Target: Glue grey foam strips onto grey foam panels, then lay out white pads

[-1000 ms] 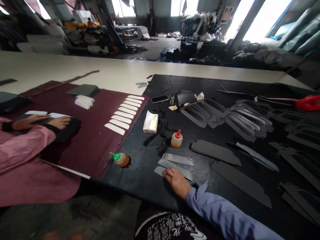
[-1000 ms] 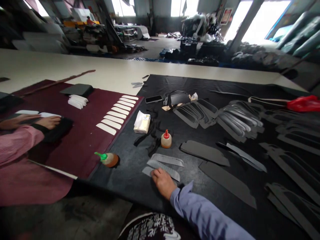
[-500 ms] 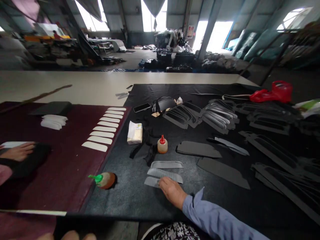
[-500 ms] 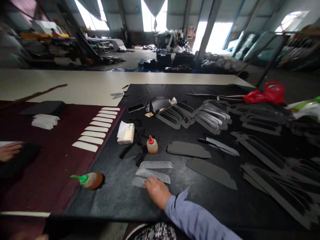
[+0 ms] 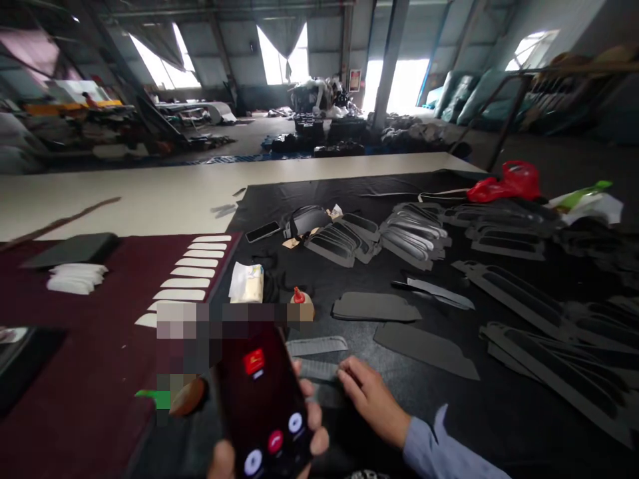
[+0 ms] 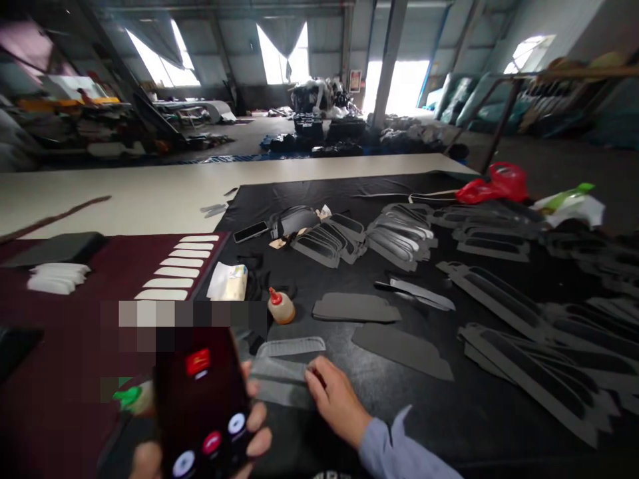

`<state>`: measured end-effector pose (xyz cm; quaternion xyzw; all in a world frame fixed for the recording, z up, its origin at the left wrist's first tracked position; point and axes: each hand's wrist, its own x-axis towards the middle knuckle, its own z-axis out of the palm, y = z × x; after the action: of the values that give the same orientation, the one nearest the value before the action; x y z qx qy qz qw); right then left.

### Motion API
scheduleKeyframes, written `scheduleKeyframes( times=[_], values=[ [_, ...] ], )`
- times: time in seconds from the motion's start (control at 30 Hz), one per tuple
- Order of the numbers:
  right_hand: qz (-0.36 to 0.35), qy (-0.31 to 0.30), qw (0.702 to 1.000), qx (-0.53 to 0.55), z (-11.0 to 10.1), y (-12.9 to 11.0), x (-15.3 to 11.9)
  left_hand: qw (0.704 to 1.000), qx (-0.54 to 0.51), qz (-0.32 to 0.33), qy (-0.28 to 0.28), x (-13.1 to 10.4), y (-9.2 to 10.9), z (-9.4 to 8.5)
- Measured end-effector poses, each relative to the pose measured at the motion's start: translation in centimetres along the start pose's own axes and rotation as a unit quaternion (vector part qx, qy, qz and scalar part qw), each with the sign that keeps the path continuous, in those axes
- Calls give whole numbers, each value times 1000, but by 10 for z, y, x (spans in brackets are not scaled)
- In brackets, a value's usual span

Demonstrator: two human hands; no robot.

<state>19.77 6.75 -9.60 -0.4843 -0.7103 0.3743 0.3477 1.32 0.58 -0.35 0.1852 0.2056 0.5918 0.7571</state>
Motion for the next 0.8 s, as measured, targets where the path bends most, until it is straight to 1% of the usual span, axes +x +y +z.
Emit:
scheduleKeyframes(
  times=[0.07, 0.1, 0.17, 0.27, 0.37, 0.57, 0.63, 0.7, 0.73, 0.77, 0.8],
  values=[
    [48, -6, 991, 122, -17, -7, 1, 994, -79, -62, -39, 16, -24, 4],
    [66, -12, 982, 176, -24, -11, 2, 988, -112, -91, -48, 23, -36, 5],
    [82, -18, 963, 257, -37, -18, 1, 979, -148, -134, -48, 33, -57, 4],
    [80, -22, 940, 331, -49, -23, -2, 972, -152, -174, -34, 42, -78, 1],
    [105, -31, 916, 387, -57, -20, -6, 964, -150, -215, -38, 48, -91, -1],
    [201, -42, 861, 464, -66, -1, -12, 941, -165, -294, -27, 62, -108, -3],
    [227, -54, 842, 486, -67, 3, -10, 937, -158, -309, -36, 69, -111, -4],
    [252, -69, 825, 501, -68, 5, -4, 941, -142, -303, -42, 77, -113, -5],
    [261, -72, 824, 497, -69, 6, 1, 945, -127, -298, -46, 81, -115, -7],
    [261, -67, 832, 485, -71, 7, 6, 948, -105, -295, -50, 86, -117, -10],
    [252, -57, 845, 468, -72, 9, 13, 953, -78, -289, -51, 90, -119, -15]
  ],
)
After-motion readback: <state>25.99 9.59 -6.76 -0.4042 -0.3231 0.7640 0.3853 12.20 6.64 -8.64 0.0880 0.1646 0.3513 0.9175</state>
